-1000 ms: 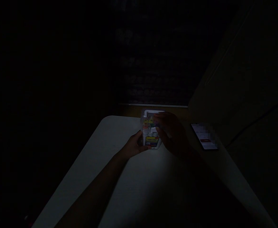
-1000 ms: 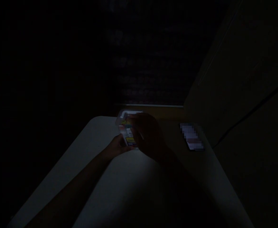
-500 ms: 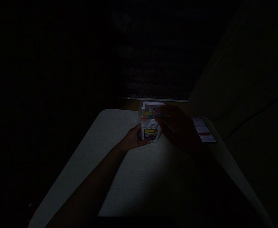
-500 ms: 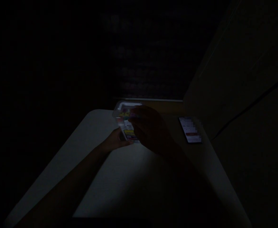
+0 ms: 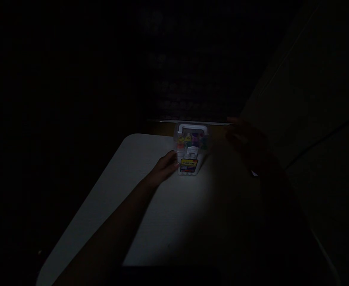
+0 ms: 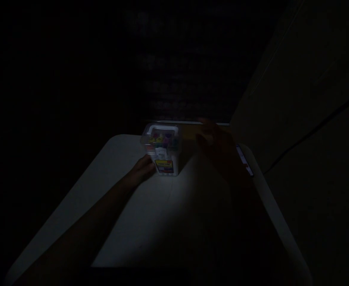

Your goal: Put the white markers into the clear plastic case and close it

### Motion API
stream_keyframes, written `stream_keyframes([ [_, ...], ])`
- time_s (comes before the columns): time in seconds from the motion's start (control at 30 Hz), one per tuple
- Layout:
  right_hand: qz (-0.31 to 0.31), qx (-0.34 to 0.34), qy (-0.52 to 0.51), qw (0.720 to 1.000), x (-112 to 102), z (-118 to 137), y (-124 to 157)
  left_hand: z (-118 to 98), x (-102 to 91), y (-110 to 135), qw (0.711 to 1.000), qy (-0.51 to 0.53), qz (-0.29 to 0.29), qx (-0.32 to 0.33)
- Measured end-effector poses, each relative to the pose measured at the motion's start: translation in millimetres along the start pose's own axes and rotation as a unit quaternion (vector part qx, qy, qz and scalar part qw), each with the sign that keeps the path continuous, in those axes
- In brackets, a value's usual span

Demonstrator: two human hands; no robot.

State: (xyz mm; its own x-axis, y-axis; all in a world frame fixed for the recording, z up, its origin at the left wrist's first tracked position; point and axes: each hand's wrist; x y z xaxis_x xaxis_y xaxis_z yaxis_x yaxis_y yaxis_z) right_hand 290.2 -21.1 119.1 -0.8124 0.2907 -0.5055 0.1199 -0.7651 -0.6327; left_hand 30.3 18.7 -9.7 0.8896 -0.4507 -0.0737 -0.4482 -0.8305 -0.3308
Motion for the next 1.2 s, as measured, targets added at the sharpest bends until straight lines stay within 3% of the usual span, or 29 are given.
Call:
stream_keyframes([
  [0.1, 0.111, 0.074, -0.030, 0.991, 6, -6, 4, 6, 1.3, -5, 0.997, 0.075, -0.015, -0.029],
  [0.2, 0.189, 0.092, -0.045, 0.977, 16, -1, 10, 2, -0.7, -10, 0.975, 0.170, -0.118, -0.075],
  [0.3, 0.230, 0.101, -0.025, 0.968, 21, 0, 13, -9, -9.9, -13, 0.946, 0.222, -0.215, -0.098],
  [0.43, 0.219, 0.114, 0.009, 0.969, 19, -10, 12, -17, -24.7, -12, 0.903, 0.280, -0.311, -0.101],
  [0.57, 0.135, 0.082, -0.009, 0.987, 16, -7, 9, -17, -30.7, -10, 0.879, 0.304, -0.352, -0.105],
  [0.67, 0.082, -0.014, -0.035, 0.996, 14, 4, 6, -19, -26.3, -10, 0.897, 0.292, -0.317, -0.094],
  [0.83, 0.073, -0.191, -0.014, 0.979, 16, 18, 7, -19, -8.9, -8, 0.955, 0.221, -0.193, -0.050],
  [1.0, 0.113, -0.226, 0.032, 0.967, 29, 20, 12, -12, 6.5, -4, 0.984, 0.138, -0.104, -0.045],
  [1.2, 0.078, -0.233, 0.035, 0.969, 38, 12, 14, -15, 18.2, -4, 0.993, 0.080, -0.067, -0.062],
])
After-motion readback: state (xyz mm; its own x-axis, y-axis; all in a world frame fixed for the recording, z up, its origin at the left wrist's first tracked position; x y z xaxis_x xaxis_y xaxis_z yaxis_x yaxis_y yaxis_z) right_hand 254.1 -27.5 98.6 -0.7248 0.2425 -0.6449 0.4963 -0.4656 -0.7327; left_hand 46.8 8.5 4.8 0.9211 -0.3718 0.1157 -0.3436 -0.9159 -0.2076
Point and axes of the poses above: each hand's wrist, its own y-axis away from the middle knuckle, its own x-axis out of the palm, z = x × y, and after that the axes turned 12 degrees about -y, right-handed
